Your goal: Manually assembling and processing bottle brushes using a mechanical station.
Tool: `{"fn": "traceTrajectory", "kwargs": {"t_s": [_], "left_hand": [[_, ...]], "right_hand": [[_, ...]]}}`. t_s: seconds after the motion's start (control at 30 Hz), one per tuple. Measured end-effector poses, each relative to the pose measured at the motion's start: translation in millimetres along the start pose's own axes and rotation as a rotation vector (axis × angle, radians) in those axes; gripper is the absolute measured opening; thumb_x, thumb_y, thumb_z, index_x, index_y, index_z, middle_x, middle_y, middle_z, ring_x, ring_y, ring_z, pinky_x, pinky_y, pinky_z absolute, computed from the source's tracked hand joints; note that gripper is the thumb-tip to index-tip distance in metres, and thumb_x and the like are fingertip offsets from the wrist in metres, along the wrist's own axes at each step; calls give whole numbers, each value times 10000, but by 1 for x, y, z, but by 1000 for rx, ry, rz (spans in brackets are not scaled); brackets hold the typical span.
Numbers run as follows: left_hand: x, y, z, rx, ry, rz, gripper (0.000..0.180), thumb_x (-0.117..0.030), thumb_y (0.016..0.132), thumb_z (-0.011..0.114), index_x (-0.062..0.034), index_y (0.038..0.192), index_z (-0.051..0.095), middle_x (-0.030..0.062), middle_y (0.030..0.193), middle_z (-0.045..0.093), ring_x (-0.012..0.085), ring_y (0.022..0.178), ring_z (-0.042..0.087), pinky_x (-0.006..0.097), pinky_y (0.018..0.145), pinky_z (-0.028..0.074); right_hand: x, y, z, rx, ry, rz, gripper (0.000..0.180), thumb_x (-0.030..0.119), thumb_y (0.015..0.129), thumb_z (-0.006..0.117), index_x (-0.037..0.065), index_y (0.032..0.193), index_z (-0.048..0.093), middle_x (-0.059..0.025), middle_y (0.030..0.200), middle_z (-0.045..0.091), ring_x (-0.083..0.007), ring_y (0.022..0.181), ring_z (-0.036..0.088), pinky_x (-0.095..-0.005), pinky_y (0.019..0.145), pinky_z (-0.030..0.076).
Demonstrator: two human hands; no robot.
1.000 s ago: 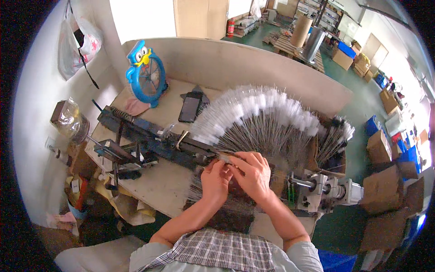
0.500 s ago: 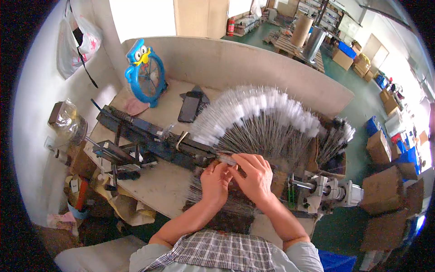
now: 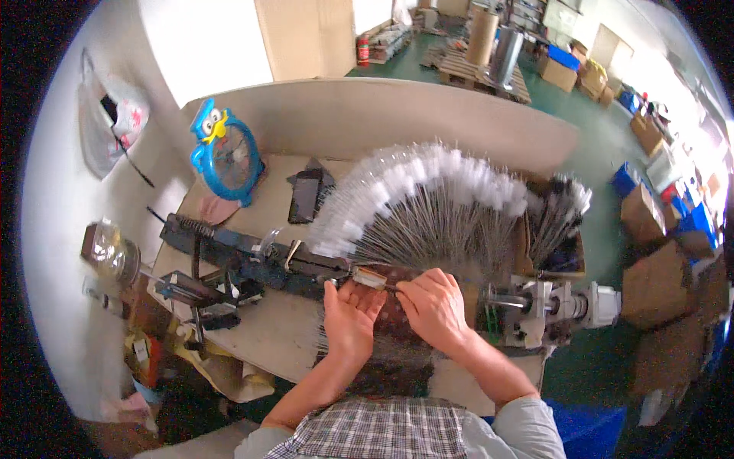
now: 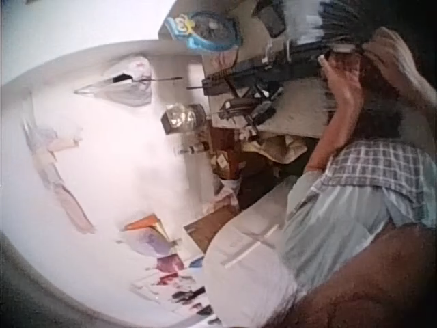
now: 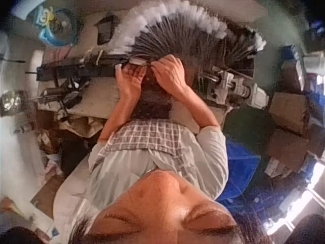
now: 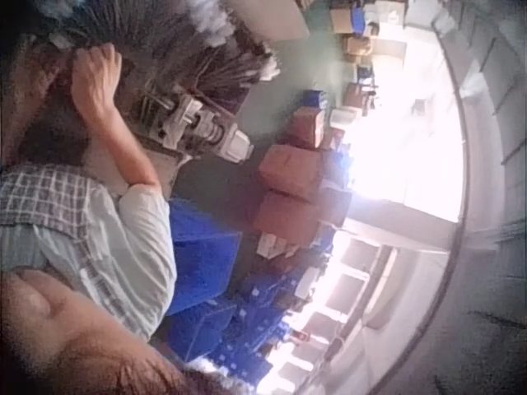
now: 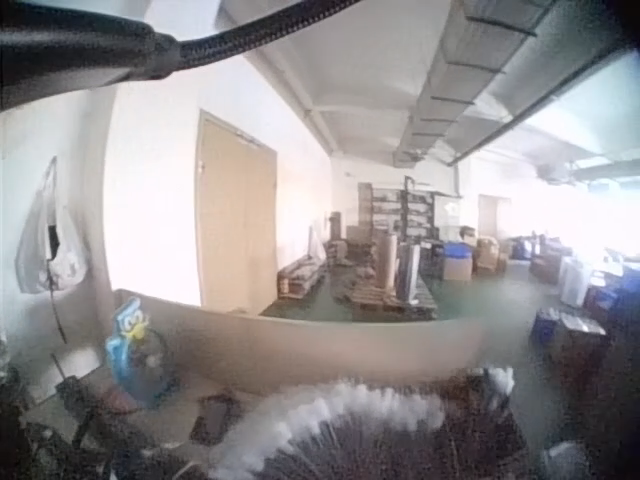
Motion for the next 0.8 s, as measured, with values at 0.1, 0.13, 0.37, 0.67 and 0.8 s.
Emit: {"fn": "traceTrajectory", "kwargs": {"t_s": [0.1,0.13,0.37,0.67,0.8], "left_hand": [[-3,0,-3,81,124,52,651,-538,918,332,18,1252,376,133,1210,456,243,1072,477,385,946,404],[-1,-1,-7,90,122,20,641,-522,924,339,14,1275,353,140,1265,419,240,1111,456,380,966,385],[-19,-23,-38,213,465,11,463,-337,926,449,-6,1249,438,132,1246,494,223,1165,468,384,953,394],[-203,-26,-290,26,43,242,257,-317,860,589,-76,946,566,43,910,603,138,723,553,277,634,482],[-280,-45,-334,-610,280,611,340,-391,858,580,-72,974,573,42,880,602,123,704,553,244,607,463]], "right_hand": [[-4,3,-9,-33,46,11,134,151,726,663,90,846,660,-36,797,630,-228,863,559,-360,768,418],[-3,4,-19,-88,77,-26,136,153,736,665,84,853,663,-43,782,639,-233,804,579,-352,728,447],[-39,-68,8,231,198,260,153,195,768,638,100,883,670,-84,797,648,-260,765,625,-378,647,502],[-49,-102,35,585,-46,209,137,238,791,580,114,827,628,-53,805,595,-244,791,621,-397,624,517],[-53,-100,34,661,-77,258,154,255,801,582,124,846,649,-62,820,599,-266,794,606,-394,644,490]]}}
Point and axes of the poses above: each hand's wrist, its own y-axis towards the middle knuckle, its own z-axis out of the palm, x = y × z, the point moved 7 cm from there along y, towards the middle knuckle
